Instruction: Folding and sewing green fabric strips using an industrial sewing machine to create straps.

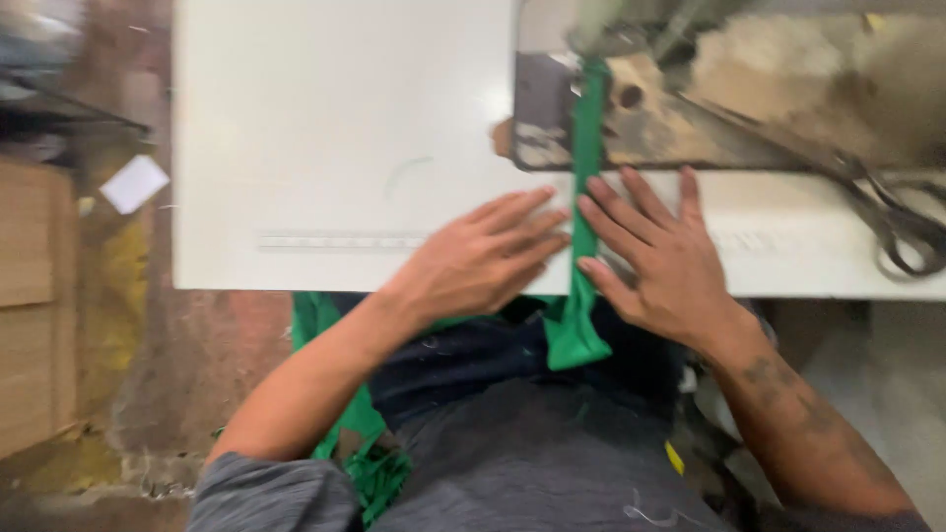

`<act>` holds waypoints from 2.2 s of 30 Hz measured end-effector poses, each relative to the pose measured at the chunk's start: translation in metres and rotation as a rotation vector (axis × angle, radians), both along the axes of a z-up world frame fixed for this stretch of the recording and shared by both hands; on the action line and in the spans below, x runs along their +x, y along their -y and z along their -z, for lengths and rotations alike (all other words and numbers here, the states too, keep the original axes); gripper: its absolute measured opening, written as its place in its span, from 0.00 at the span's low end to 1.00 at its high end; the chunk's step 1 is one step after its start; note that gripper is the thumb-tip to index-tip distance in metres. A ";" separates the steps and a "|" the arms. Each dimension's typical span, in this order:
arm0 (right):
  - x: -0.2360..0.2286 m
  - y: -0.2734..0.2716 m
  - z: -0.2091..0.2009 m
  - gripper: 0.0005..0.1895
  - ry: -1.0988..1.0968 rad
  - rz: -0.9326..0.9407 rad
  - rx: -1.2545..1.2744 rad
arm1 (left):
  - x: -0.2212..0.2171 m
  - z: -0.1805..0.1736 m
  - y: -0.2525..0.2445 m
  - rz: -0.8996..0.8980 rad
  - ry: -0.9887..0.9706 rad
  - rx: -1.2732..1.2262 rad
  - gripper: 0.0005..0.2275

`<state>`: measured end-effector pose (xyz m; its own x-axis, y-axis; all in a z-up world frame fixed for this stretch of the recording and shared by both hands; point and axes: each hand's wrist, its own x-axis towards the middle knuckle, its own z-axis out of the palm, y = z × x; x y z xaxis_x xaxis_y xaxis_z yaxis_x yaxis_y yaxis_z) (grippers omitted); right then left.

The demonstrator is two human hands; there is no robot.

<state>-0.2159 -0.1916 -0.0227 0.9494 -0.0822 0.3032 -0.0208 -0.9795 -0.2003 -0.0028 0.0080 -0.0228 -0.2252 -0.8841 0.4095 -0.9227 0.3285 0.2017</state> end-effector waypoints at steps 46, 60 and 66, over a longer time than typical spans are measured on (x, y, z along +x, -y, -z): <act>-0.010 -0.056 -0.022 0.13 0.156 0.484 0.450 | -0.088 -0.021 0.010 -0.719 -0.457 -0.134 0.17; -0.007 -0.073 -0.018 0.06 0.409 0.367 0.489 | -0.121 -0.006 0.007 -0.734 -0.726 -0.264 0.10; -0.008 -0.070 -0.028 0.03 0.360 0.221 0.466 | -0.119 0.005 0.009 -0.632 -0.216 -0.143 0.10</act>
<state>-0.2240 -0.1212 0.0051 0.7398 -0.4657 0.4856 -0.0647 -0.7676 -0.6376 -0.1217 -0.0014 -0.0282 0.4164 -0.7531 0.5095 -0.8900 -0.2230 0.3978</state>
